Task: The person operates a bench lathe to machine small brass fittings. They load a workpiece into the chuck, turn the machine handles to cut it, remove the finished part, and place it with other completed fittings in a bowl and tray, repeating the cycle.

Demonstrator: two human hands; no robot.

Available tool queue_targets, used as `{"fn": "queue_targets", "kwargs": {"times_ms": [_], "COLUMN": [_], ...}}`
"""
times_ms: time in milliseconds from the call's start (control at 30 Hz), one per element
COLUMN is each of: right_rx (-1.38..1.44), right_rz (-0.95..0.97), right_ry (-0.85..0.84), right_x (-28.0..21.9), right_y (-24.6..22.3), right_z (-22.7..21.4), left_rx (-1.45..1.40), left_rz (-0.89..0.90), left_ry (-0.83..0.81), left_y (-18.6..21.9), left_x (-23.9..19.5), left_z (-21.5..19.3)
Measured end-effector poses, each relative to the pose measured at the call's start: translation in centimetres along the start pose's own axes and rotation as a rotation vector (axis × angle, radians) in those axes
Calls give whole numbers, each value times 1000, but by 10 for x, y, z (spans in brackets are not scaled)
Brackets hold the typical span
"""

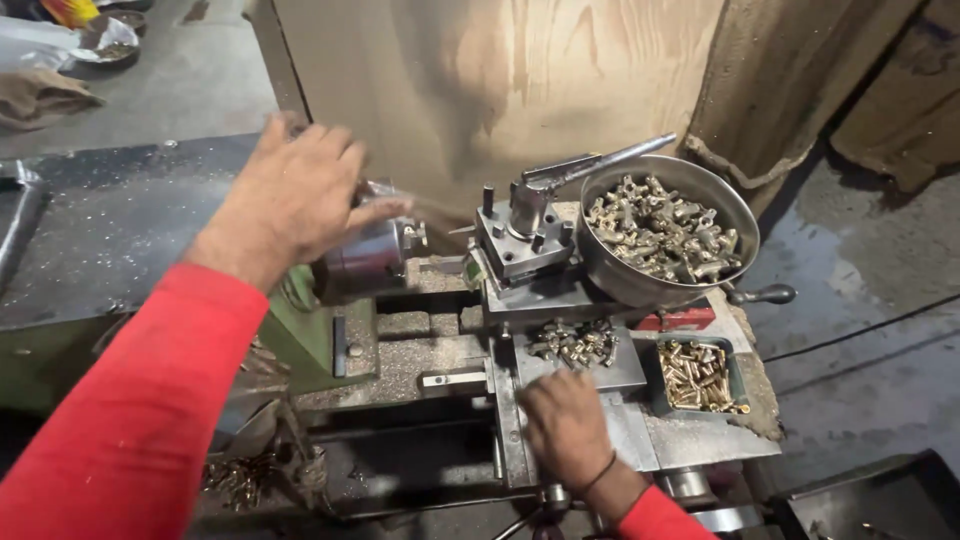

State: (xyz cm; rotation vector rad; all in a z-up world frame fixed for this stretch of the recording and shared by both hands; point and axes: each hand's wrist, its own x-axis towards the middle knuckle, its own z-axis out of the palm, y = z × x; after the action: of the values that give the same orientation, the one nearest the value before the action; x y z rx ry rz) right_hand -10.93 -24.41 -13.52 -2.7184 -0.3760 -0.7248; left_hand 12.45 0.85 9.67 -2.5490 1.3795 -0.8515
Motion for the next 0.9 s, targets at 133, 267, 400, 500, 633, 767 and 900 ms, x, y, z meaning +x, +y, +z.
{"fn": "queue_targets", "kwargs": {"times_ms": [133,267,400,500,633,767,900], "right_rx": [-243,-461,-480,-386,-124,151,-41], "right_rz": [32,127,116,68,284,431,238], "right_ry": [40,-108,-109,-3,-65,84,173], "right_x": [35,38,37,32,10,-16,-62], "right_y": [14,25,27,20,15,3,17], "right_z": [-22,-13,-10,-19,-32,-48,-42], "left_rx": [-53,-95,-158,-175,-148,39,712], "left_rz": [-389,-616,-663,-665,-636,-578,-173], "left_ry": [-491,-132,-84,-80,-22,40,84], "left_y": [5,10,9,11,15,27,61], "left_x": [3,-5,-4,-7,-8,-13,-1], "left_z": [15,39,37,41,34,35,57]}}
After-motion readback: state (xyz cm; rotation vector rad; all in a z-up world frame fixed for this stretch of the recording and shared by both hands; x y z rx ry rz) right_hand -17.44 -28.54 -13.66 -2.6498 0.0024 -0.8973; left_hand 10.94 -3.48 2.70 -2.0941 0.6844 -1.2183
